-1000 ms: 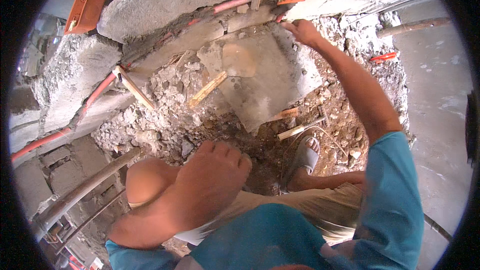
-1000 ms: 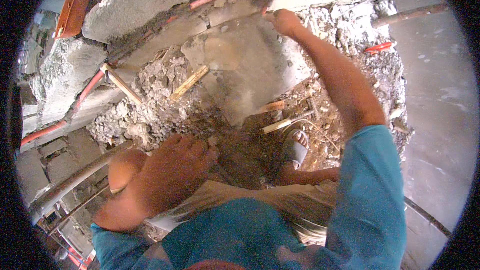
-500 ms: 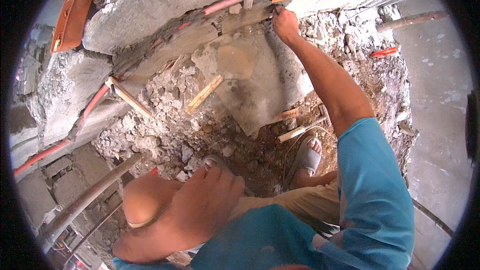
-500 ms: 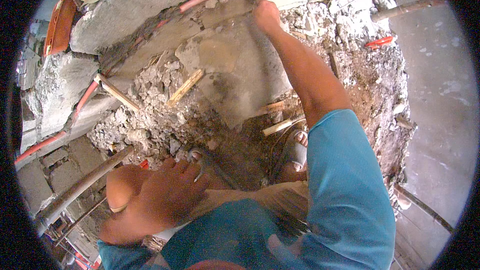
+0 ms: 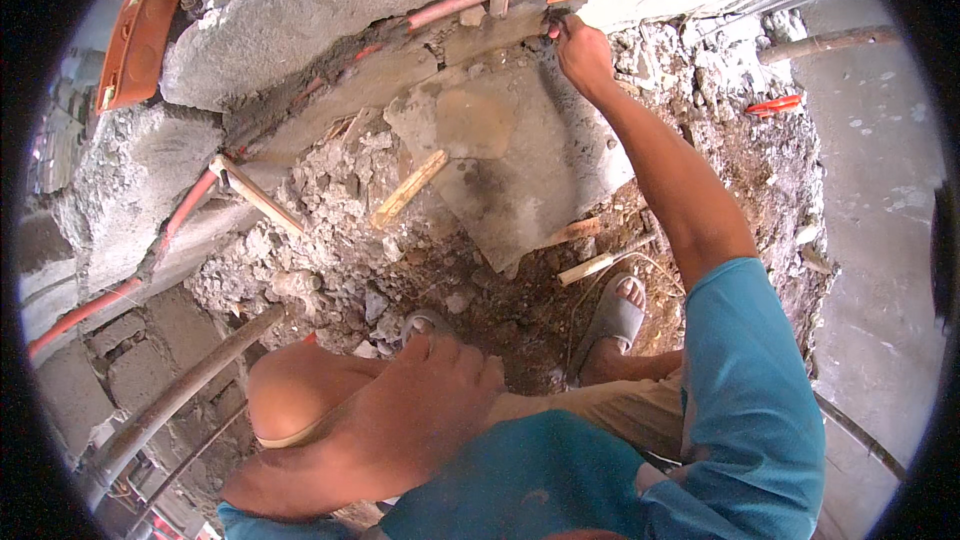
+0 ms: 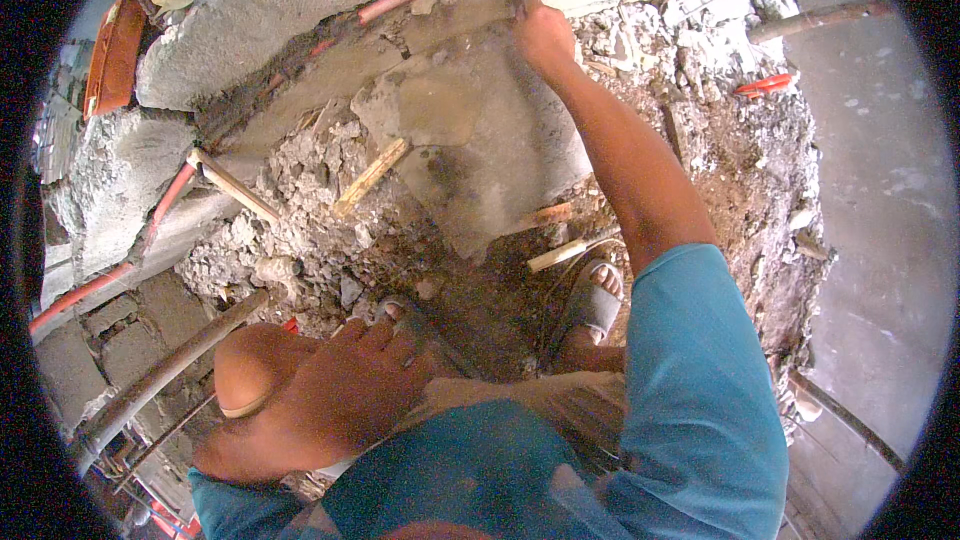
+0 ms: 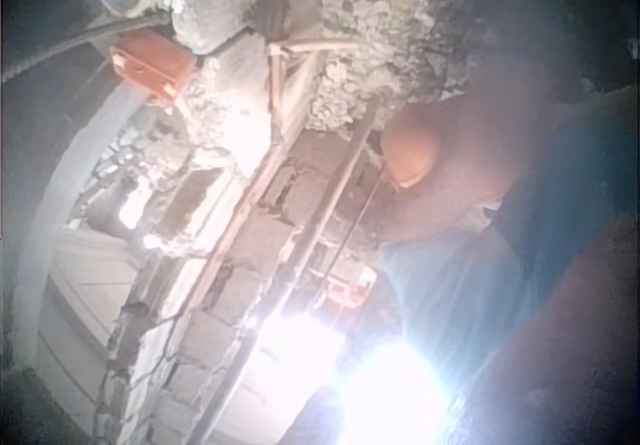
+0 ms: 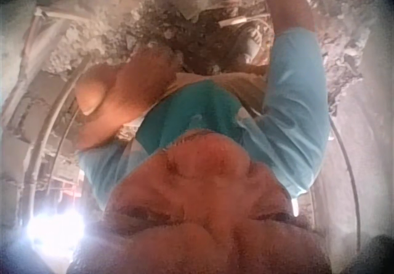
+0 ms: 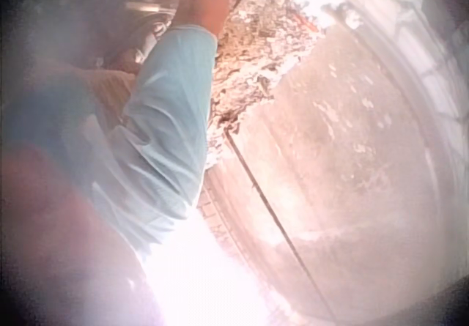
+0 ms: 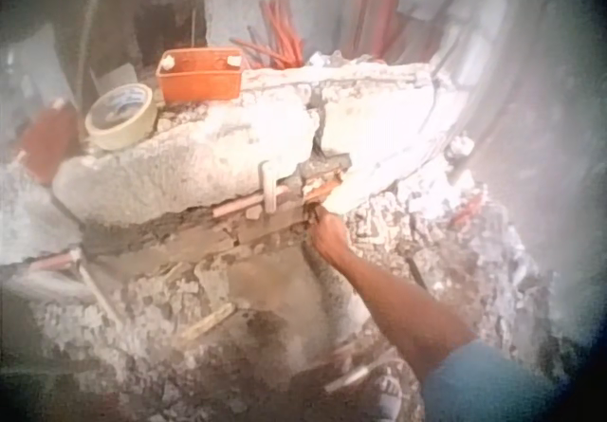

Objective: The person secures orange electrical boxes and white conduits to a rough concrete wall using tape and small fasteners. They repeatedly position the boxes, wrap tape around the conduits, and adjust the components to align them along the wall.

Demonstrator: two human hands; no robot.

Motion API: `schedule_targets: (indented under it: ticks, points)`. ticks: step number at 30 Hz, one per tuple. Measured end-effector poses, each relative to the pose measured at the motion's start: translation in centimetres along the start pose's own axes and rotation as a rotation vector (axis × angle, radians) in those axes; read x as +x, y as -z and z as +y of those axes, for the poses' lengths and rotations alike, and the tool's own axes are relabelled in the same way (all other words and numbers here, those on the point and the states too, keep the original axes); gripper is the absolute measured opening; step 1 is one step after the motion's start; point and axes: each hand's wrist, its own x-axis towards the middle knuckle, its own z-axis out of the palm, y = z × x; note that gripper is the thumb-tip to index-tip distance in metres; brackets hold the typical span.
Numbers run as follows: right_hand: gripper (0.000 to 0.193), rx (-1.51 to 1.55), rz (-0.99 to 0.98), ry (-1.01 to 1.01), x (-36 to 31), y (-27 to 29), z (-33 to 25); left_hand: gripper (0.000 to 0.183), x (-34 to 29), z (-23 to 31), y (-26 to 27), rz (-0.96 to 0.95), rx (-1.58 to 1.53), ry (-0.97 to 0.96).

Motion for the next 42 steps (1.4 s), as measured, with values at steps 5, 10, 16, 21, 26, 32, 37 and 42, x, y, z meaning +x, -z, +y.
schedule_targets:
  ticks: [5,10,16,21,26,32,37,42]
  points:
    - [0.020,-0.089,0.058,0.035,1.6,-0.2,1.9,0.033,-0.6,0.5,0.0,-0.007,-0.038,-0.039]
    - [0.019,-0.057,0.109,0.024,1.4,0.3,-0.9,0.036,-0.9,1.4,-0.7,0.016,-0.021,0.000]
    - [0.021,-0.057,-0.002,0.037,1.5,2.4,-0.8,0.033,0.1,1.5,-1.5,-0.004,0.046,-0.015]
    - [0.024,-0.003,0.069,-0.009,1.7,1.9,-0.6,0.030,-0.3,1.9,-1.8,-0.004,0.084,-0.059]
    - [0.031,0.125,0.156,-0.116,0.6,2.0,-0.1,0.036,0.1,1.7,-1.7,-0.105,-0.013,-0.031]
    - [0.064,0.658,0.228,-0.245,-2.2,1.7,-1.1,0.041,0.2,2.5,-0.5,-0.205,0.017,-0.012]
    - [0.079,1.216,0.137,-0.321,-2.1,0.8,-4.3,0.045,-0.8,2.2,-0.5,-0.112,0.009,-0.091]
    - [0.080,1.177,0.099,-0.378,-2.2,1.2,-4.4,0.043,-0.8,2.4,-1.0,-0.096,0.041,-0.086]
